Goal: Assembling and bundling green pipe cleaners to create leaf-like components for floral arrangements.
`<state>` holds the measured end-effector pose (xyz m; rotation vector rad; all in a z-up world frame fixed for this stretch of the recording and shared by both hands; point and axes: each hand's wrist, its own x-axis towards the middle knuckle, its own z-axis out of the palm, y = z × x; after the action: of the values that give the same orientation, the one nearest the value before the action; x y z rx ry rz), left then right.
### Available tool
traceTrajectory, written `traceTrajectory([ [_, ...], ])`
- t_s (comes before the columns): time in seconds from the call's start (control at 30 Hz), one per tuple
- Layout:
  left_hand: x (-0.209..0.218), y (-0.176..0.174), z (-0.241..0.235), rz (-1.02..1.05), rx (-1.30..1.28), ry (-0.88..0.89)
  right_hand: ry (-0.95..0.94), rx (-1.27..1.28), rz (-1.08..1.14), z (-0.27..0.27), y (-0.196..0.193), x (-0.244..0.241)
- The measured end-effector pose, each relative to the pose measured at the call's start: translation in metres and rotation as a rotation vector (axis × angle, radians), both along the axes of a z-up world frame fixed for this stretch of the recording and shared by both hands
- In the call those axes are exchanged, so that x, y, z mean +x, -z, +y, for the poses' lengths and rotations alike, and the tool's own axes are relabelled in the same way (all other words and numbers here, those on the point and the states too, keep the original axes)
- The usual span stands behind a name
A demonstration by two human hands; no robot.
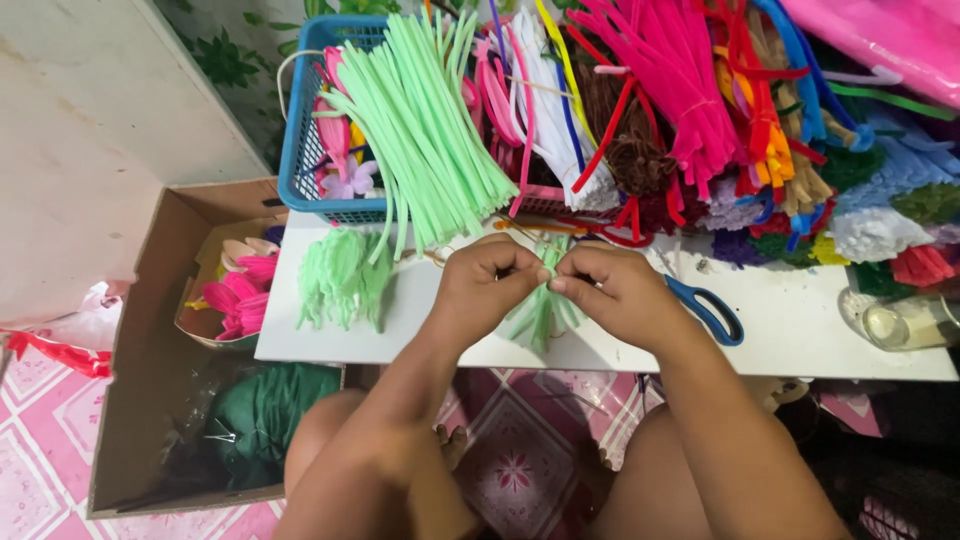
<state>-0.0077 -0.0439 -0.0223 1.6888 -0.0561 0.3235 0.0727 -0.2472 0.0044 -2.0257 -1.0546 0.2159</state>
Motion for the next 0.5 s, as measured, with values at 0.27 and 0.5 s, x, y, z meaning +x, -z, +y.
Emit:
traceTrajectory([
  [0.27,0.008,-0.003,-0.024,-0.191,-0.334,-0.178,0.116,0.290,0.079,0.016,0.025,-0.002],
  [0.5,0.011,-0.021,-0.022,-0.178,-0.338,-0.153,0.005,0.542,0.534,0.025,-0.010,-0.032],
])
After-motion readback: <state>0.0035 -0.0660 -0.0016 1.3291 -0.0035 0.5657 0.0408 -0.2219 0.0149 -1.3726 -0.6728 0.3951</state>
